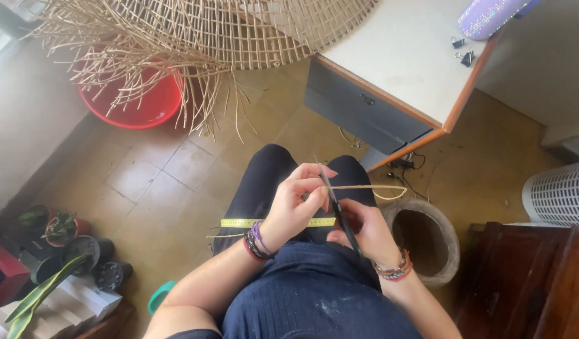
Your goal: The person measures a length of wicker strip using a yellow tape measure, then repeatedly cuts the strip into shorter pieces with scissors. The cut pieces are gathered and placed on the nearby table.
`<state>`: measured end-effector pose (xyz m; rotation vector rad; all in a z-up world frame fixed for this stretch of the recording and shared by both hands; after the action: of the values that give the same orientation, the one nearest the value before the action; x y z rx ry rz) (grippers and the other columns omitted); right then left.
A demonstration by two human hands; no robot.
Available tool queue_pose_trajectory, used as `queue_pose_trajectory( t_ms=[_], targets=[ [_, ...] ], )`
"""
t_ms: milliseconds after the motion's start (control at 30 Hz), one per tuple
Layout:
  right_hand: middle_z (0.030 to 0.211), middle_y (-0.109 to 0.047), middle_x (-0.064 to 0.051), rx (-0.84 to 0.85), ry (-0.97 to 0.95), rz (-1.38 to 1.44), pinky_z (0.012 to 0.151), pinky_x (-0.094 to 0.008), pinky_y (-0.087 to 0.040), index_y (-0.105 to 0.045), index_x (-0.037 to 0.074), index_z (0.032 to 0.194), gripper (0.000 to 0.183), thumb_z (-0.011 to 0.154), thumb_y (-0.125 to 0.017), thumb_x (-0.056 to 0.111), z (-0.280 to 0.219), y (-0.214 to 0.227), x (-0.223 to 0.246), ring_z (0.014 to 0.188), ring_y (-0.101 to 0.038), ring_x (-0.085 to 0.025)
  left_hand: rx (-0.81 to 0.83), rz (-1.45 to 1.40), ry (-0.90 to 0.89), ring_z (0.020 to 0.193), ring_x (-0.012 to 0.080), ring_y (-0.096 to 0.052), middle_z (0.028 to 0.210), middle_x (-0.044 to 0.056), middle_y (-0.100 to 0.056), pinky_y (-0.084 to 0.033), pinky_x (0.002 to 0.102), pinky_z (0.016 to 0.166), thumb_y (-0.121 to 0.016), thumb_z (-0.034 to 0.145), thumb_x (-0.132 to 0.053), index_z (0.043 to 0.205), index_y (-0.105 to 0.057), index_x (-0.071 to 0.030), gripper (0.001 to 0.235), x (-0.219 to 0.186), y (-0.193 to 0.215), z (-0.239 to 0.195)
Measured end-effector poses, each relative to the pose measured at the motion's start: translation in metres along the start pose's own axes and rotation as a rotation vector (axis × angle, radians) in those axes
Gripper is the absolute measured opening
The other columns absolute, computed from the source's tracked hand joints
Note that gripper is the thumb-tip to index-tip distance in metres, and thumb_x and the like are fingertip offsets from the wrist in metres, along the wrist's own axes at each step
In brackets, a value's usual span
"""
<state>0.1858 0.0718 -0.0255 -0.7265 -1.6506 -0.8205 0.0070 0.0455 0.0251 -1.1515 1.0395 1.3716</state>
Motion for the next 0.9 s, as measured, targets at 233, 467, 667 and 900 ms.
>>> queue_pose_trajectory(
  t_ms=[233,467,667,900],
  targets=[
    [0.059,-0.069,-0.008,0.061,0.001,0.162,0.053,-0.027,-0.057,-0.074,0.006,0.090,0.052,0.060,-0.101,0.038,-0.003,-0.009,-0.010,0.055,-0.068,-0.016,0.092,-0.189,0.021,0.103,0.0326,-0.070,0.114,0.017,-0.073,-0.053,0.046,0.091,-0.055,0.087,-0.007,0.056,-0.063,-0.010,0.032,0.004,-0.002,-0.003],
    [0.064,-0.068,-0.007,0.075,0.078,0.182,0.059,-0.029,-0.058,-0.072,0.006,0.090,0.051,0.065,-0.097,0.043,-0.005,-0.014,0.009,0.063,-0.067,-0.015,0.091,-0.267,0.006,0.103,0.0320,-0.072,0.109,0.019,-0.076,-0.054,0.043,0.091,-0.056,0.082,-0.007,0.052,-0.062,-0.010,0.031,0.004,-0.006,-0.005],
    [0.061,-0.067,-0.006,0.065,0.085,0.078,0.060,-0.031,-0.059,-0.070,0.006,0.086,0.050,0.065,-0.097,0.042,-0.005,-0.015,0.031,0.060,-0.067,-0.015,0.067,-0.282,0.005,0.103,0.0318,-0.073,0.107,0.019,-0.077,-0.054,0.040,0.089,-0.056,0.081,-0.005,0.050,-0.062,-0.009,0.032,0.011,-0.007,-0.005],
    [0.060,-0.066,-0.005,0.108,0.148,0.193,0.053,-0.024,-0.056,-0.071,0.005,0.085,0.047,0.071,-0.093,0.044,-0.007,-0.017,0.015,0.056,-0.064,-0.011,0.248,-0.552,-0.052,0.115,0.0359,-0.069,0.127,0.025,-0.069,-0.053,0.050,0.098,-0.061,0.091,-0.014,0.058,-0.066,-0.008,0.034,0.005,-0.010,-0.007]
  ],
)
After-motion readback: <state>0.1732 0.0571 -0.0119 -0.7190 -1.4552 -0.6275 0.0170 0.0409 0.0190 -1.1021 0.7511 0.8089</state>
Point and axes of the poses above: each hand's wrist, its own z-axis towards the middle knuckle, its own y-axis out of the back of the hand, x = y × z, the point moved 4 cm from there along z, towards the middle knuckle
